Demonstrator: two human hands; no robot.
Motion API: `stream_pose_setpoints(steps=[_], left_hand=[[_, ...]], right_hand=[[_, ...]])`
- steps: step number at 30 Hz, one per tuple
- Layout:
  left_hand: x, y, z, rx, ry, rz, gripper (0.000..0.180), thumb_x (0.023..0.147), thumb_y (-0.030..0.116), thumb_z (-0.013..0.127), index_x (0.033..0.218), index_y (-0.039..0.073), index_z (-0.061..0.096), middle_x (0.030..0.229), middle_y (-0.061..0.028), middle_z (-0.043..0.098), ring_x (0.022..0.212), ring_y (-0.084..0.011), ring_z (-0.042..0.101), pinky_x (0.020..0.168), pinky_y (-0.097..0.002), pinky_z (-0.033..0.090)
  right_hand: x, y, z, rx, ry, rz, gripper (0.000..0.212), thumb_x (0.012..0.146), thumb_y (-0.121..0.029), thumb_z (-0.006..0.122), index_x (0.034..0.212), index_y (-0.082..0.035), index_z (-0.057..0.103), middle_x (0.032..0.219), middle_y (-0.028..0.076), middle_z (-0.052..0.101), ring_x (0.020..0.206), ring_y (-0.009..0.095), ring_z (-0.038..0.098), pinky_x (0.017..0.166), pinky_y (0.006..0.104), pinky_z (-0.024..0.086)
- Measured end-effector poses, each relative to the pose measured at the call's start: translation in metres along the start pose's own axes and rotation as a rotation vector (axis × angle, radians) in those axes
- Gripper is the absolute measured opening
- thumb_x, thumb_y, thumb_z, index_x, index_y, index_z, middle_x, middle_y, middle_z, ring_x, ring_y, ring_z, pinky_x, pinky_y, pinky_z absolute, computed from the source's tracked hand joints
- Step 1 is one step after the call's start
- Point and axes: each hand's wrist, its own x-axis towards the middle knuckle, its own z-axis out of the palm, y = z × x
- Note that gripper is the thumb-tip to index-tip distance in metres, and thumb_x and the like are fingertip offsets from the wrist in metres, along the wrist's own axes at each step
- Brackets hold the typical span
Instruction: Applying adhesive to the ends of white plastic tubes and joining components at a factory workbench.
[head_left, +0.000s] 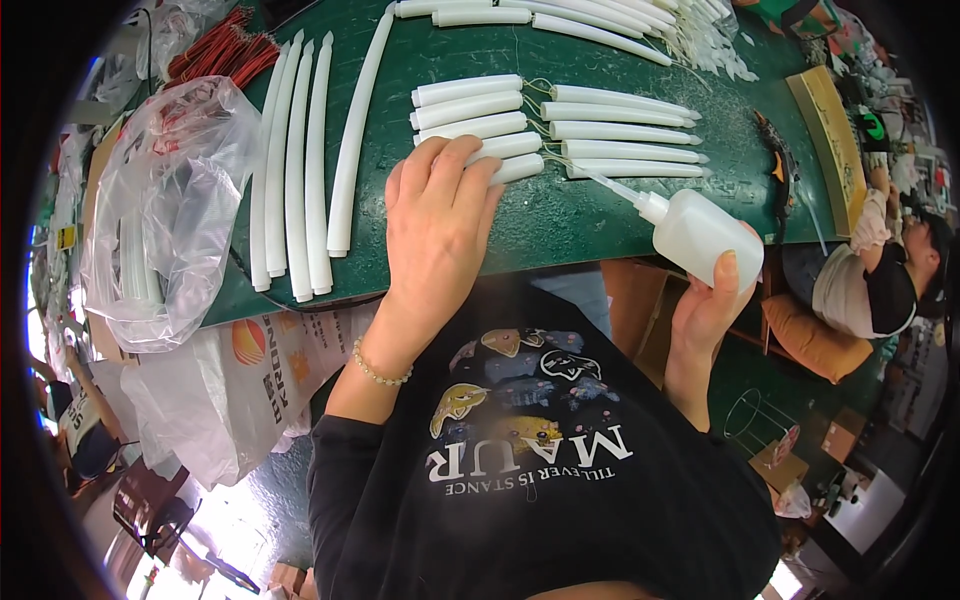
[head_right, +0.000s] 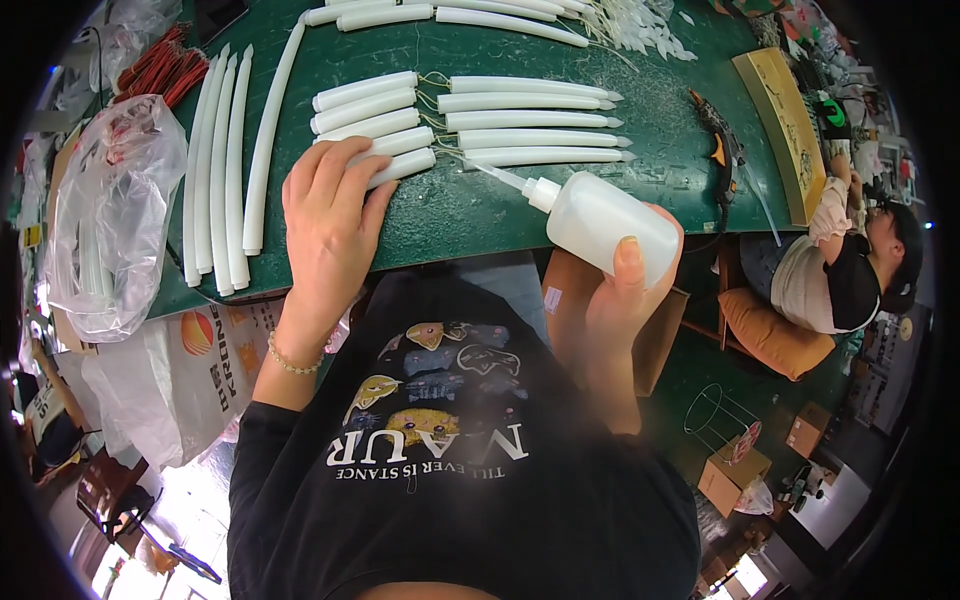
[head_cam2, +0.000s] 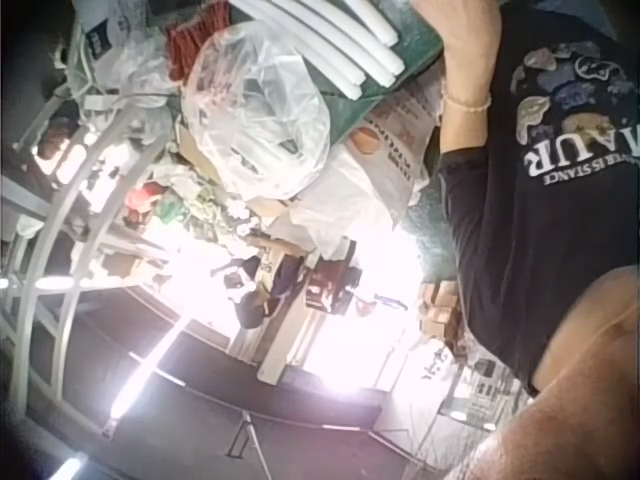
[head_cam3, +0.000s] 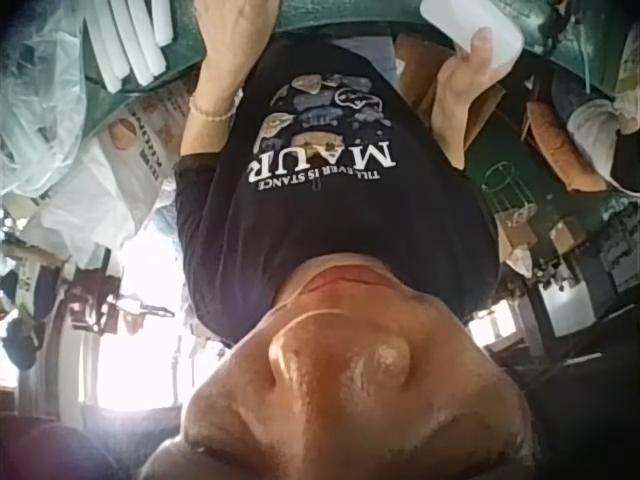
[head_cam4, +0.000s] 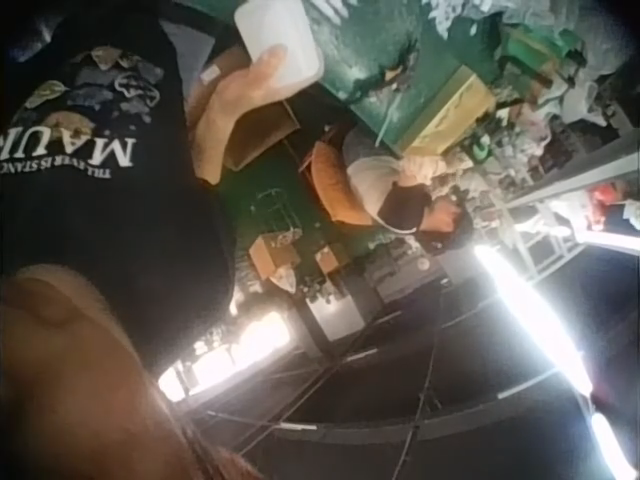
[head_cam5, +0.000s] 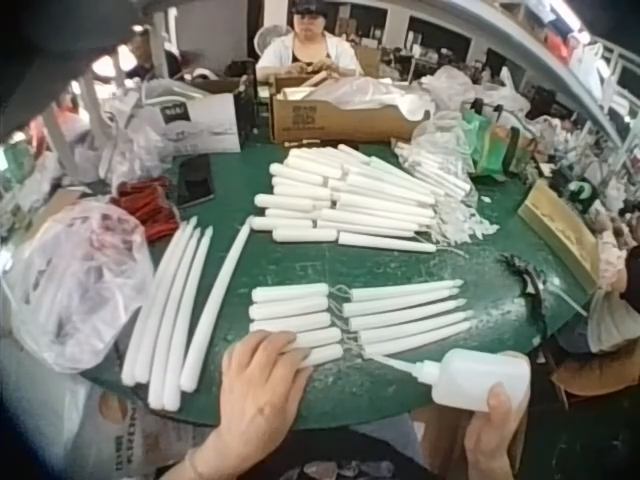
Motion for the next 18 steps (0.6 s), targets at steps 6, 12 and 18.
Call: stream_pose_setpoints(steps=[6,12,18], left_hand=[[0.0,0.0,0.0,-0.004,-0.012,-0.004,0.025,0.073,0.006,0.072,0.096,0.005,0.063,0.108,-0.0062,0.06,0.104,-0.0279,0.054,0.087,-0.0384,0.042],[0.0,-0.001,0.001,-0.006,-0.012,-0.004,0.025,0.073,0.006,0.072,0.096,0.005,0.063,0.108,-0.0062,0.06,0.104,-0.0283,0.054,0.086,-0.0385,0.042],[-0.003,-0.003,0.002,-0.011,-0.036,0.009,0.029,0.074,0.008,0.07,0.101,0.006,0.06,0.111,-0.0057,0.055,0.107,-0.027,0.05,0.089,-0.0417,0.041]], right_hand=[[0.005,0.005,-0.002,0.046,-0.004,-0.049,0.055,0.084,-0.032,0.062,0.126,0.0,0.045,0.111,0.011,0.056,0.094,0.017,0.058,0.073,0.0254,0.047],[0.008,0.005,0.005,0.032,0.01,-0.037,0.055,0.084,-0.032,0.062,0.125,0.0,0.046,0.109,0.01,0.057,0.09,0.015,0.058,0.07,0.0238,0.046],[0.011,0.011,0.01,0.004,0.035,-0.041,0.055,0.084,-0.033,0.062,0.125,0.0,0.046,0.104,0.007,0.057,0.08,0.01,0.055,0.057,0.0192,0.037]])
